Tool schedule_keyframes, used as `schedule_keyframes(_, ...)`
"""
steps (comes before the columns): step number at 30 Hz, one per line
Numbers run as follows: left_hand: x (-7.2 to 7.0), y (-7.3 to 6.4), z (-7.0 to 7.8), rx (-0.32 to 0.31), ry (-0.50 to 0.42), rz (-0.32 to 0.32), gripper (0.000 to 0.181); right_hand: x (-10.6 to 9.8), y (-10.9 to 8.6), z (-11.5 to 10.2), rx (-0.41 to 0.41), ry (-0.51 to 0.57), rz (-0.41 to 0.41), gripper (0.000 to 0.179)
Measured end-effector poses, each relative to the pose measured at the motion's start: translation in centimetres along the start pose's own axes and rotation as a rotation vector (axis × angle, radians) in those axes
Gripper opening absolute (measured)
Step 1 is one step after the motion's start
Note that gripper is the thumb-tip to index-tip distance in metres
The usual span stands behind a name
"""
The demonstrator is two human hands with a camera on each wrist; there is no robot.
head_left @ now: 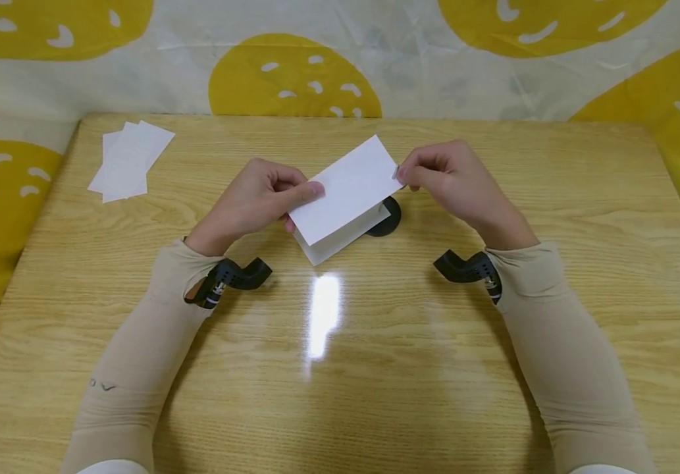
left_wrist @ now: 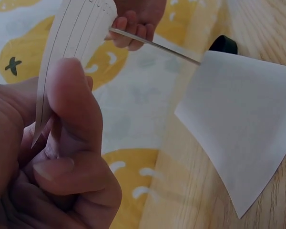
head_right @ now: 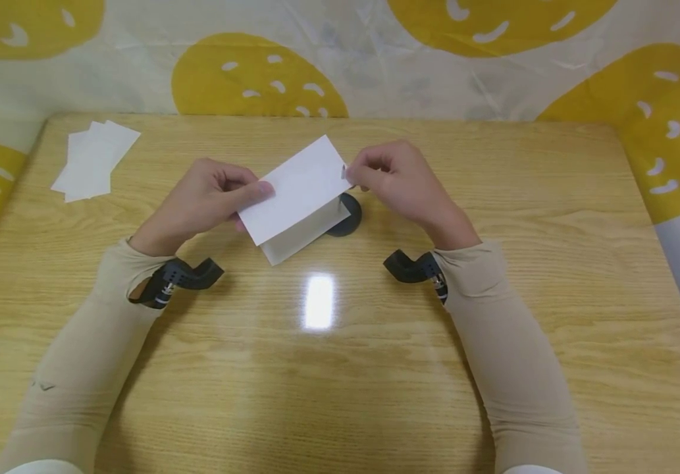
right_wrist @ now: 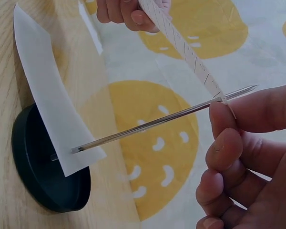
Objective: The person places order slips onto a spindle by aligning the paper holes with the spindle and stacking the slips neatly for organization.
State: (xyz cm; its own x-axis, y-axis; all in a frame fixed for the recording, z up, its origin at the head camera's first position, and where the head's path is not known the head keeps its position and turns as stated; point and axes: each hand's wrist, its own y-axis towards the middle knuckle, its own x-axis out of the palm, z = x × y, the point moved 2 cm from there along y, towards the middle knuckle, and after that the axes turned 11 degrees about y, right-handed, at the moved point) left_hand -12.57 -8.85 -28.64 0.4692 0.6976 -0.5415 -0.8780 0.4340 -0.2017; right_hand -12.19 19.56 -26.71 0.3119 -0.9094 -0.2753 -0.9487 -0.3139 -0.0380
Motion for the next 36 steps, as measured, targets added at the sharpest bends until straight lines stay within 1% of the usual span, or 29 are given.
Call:
schedule_keyframes(10, 0.1, 0.2, -0.6, -0.016, 0.04, -0.049, 0.031, 0.3, 0.2, 0.6, 0.055, -0.04, -0.037, 0.03)
schedule_keyframes(18, 0.3, 0.5, -1.0, -0.026, 0.081, -0.055, 0.03, 0.3, 0.3, 0.9, 0.086, -0.059, -0.074, 0.027)
schedule_keyframes(26, 0.4, 0.7, -1.4, -0.023, 0.134, -0.073, 0.029, 0.4, 0.5, 1.3, 0.116, -0.087, -0.119, 0.024)
schedule_keyframes(31, 0.6, 0.8, -1.7, -0.024, 0.164, -0.092, 0.028, 0.4, 0.7, 1.9, 0.142, -0.125, -0.143, 0.022)
schedule_keyframes(36, 0.7, 0.9, -1.9, -0.027, 0.206, -0.106, 0.029, 0.5, 0.8, 2.5, 0.172, -0.163, -0.175, 0.023)
